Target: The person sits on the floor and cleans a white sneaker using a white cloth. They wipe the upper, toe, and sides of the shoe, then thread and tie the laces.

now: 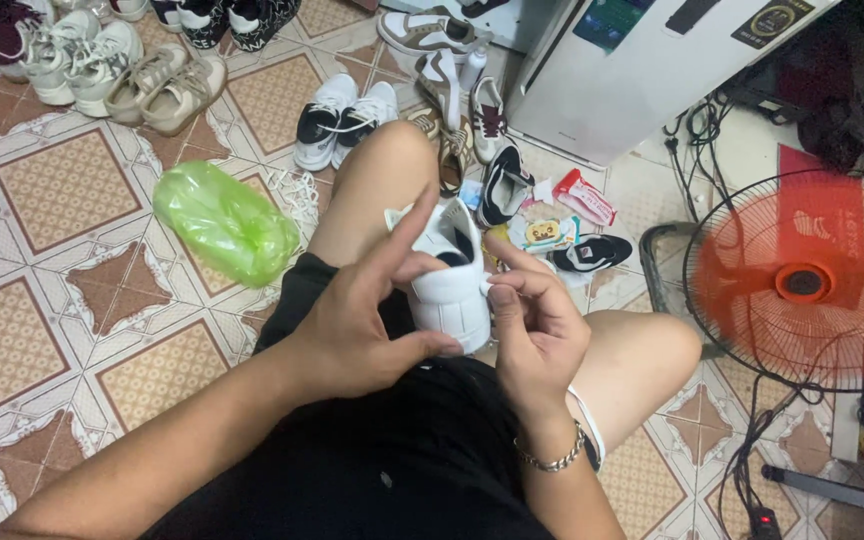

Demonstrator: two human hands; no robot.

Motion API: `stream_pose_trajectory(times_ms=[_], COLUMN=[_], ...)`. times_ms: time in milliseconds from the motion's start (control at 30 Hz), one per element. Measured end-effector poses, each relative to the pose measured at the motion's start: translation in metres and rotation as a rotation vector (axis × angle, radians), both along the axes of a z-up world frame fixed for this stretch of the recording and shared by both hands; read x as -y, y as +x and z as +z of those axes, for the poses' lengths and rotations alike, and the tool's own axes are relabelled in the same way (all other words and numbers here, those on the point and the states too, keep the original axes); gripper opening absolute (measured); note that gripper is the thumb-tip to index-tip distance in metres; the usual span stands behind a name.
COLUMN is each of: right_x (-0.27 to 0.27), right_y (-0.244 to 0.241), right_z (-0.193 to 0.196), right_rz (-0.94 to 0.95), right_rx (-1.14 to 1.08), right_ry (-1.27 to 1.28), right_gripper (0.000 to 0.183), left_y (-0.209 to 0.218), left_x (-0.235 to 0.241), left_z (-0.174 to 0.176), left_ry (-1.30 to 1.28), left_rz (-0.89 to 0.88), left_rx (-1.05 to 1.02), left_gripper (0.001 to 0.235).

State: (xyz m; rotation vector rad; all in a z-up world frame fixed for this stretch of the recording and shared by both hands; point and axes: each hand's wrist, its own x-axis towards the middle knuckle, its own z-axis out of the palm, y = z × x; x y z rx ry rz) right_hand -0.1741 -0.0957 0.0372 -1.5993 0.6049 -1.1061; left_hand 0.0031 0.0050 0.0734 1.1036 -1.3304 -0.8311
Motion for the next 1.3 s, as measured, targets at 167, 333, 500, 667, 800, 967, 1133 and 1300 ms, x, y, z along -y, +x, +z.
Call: stream_pose_trajectory(times_ms=[167, 333, 500, 667, 800, 967, 1133, 1300], right_x=[-0.013, -0.011, -0.012, -0.006, 0.011, -0.003, -0.015, -0.014], right_y=[0.004, 0.011, 0.012, 0.011, 0.0, 0.003, 0.012, 0.014], right_z=[0.038, 0.048, 0.053, 0.059, 0.013, -0.019, -0.029, -0.008], right_rz=[-0.019, -0.009, -0.095, -0.006, -0.107, -0.016, 0.065, 0.038], right_rx=[-0.109, -0.331, -0.232, -0.391, -0.05, 0.12, 0.071, 0.002], right_ry=[-0.028, -0.484, -0.139, -0.525, -0.027, 0.254, 0.075, 0.043], right_gripper=[0.005, 0.005, 0.005, 0.005, 0.007, 0.01, 0.011, 0.011], left_y=[-0.004, -0.005, -0.009, -0.009, -0.002, 0.016, 0.012, 0.005], left_x=[0.004, 0.007, 0.011, 0.011, 0.007, -0.016, -0.025, -0.013], left_z=[0.0, -0.004, -0.002, -0.009, -0.004, 0.007, 0.001, -0.013], left_ry=[0.069, -0.088, 0.12, 0.032, 0.11, 0.035, 0.002, -0.135], left_rz=[-0.023, 0.048, -0.033, -0.001, -0.034, 0.091, 0.185, 0.343], left_rx=[0.006, 0.193, -0.019, 0.08, -0.12, 0.035, 0.194, 0.371], left_gripper=[0.111, 0.113, 0.114, 0.112, 0.111, 0.089, 0.088, 0.089])
